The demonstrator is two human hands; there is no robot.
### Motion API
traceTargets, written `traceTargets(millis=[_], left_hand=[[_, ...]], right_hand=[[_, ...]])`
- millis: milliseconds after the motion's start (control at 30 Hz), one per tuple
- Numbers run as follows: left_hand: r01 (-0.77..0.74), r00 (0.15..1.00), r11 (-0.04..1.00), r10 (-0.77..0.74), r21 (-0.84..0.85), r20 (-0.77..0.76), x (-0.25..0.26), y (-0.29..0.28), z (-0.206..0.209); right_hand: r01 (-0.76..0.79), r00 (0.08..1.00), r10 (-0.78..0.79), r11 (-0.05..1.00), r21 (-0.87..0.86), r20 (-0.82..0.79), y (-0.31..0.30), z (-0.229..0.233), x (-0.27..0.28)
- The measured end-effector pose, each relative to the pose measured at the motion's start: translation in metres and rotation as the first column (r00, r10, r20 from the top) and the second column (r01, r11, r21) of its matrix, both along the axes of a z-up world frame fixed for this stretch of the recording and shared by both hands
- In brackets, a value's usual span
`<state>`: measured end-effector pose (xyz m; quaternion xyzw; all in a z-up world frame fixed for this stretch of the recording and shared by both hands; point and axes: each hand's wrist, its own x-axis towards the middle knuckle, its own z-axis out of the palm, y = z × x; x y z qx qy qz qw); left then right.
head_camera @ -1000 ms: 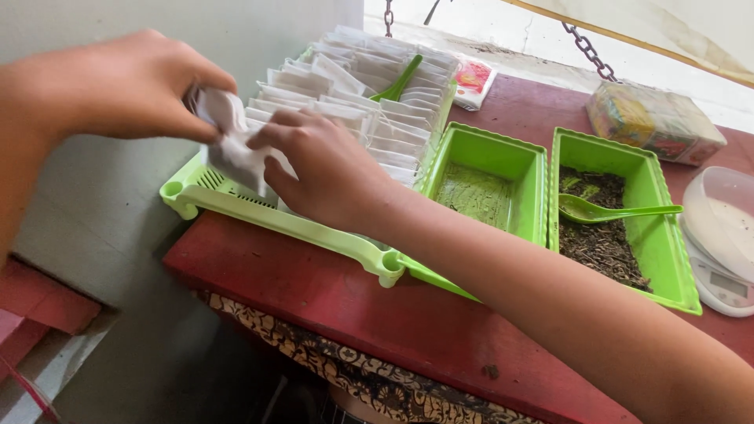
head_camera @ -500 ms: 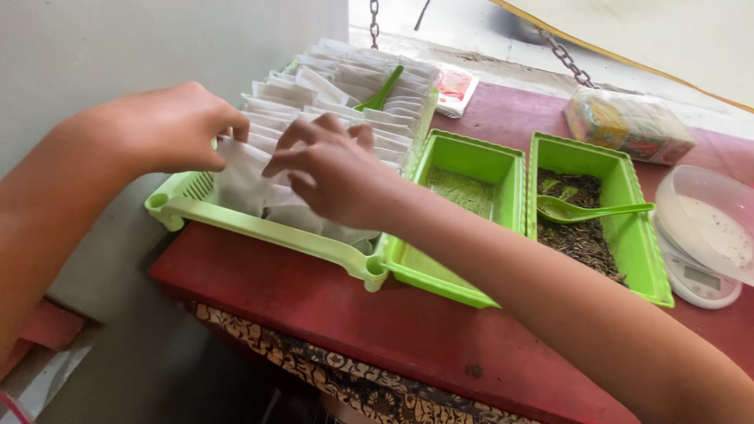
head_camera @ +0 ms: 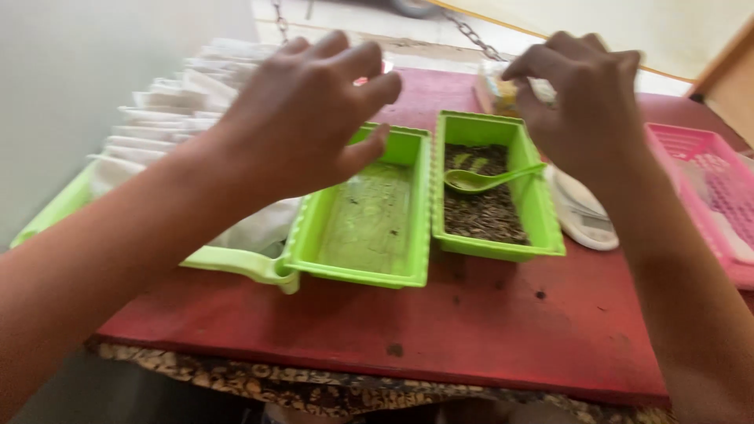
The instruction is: Filling and weighing tea bags with loose tea leaves at a packaging station
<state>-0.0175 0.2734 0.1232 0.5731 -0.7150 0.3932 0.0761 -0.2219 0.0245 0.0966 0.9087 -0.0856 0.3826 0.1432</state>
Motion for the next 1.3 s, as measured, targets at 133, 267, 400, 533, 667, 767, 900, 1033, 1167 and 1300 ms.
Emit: traceTargets(millis=[133,267,400,533,667,767,900,1033,1167,1300], left_hand=[[0.203,0.978,0.977,-0.205,-0.059,-0.036,-0.035,-0.078,-0.013],[0.417,0.877,0.909,-0.411,-0.031,-0.251,-0.088,-0.16,-0.025],[0.57,0.72,0.821,-0.487,0.021,-0.495,-0.156,-0.229,-0.034],[0.626,0.669,0.778,-0.503,0.05,-0.547,-0.22,-0.308,-0.045],[0.573,0.736,0.805,-0.422,0.154,-0.53,-0.282,-0.385,-0.053],[0.353,0.899,0.832,-0.175,0.428,-0.402,-0.31,-0.408,-0.043],[0.005,0.957,0.675,0.21,0.738,-0.199,-0.318,-0.412,-0.033],[-0.07,0.958,0.619,0.26,0.783,-0.12,-0.309,-0.418,-0.034],[-0.149,0.967,0.629,0.256,0.763,-0.022,-0.299,-0.413,-0.04],[-0.179,0.96,0.637,0.281,0.75,-0.009,-0.298,-0.421,-0.053]], right_hand=[[0.378,0.915,-0.402,0.869,-0.319,-0.011,-0.051,-0.001,-0.095],[0.596,0.803,-0.58,0.779,0.194,-0.138,-0.096,-0.013,-0.19],[0.568,0.741,-0.663,0.535,0.626,-0.106,-0.125,-0.034,-0.25],[0.634,0.662,-0.744,0.487,0.601,-0.095,-0.182,-0.071,-0.295],[0.699,0.555,-0.817,0.356,0.62,-0.157,-0.171,-0.067,-0.284],[0.677,0.595,-0.799,0.445,0.586,-0.08,-0.164,-0.061,-0.27],[0.554,0.748,-0.661,0.564,0.613,-0.068,-0.144,-0.047,-0.249],[0.511,0.803,-0.595,0.666,0.543,-0.026,-0.155,-0.055,-0.248],[0.606,0.739,-0.651,0.533,0.591,-0.171,-0.148,-0.052,-0.241],[0.777,0.599,-0.628,0.306,0.55,-0.497,-0.14,-0.046,-0.228]])
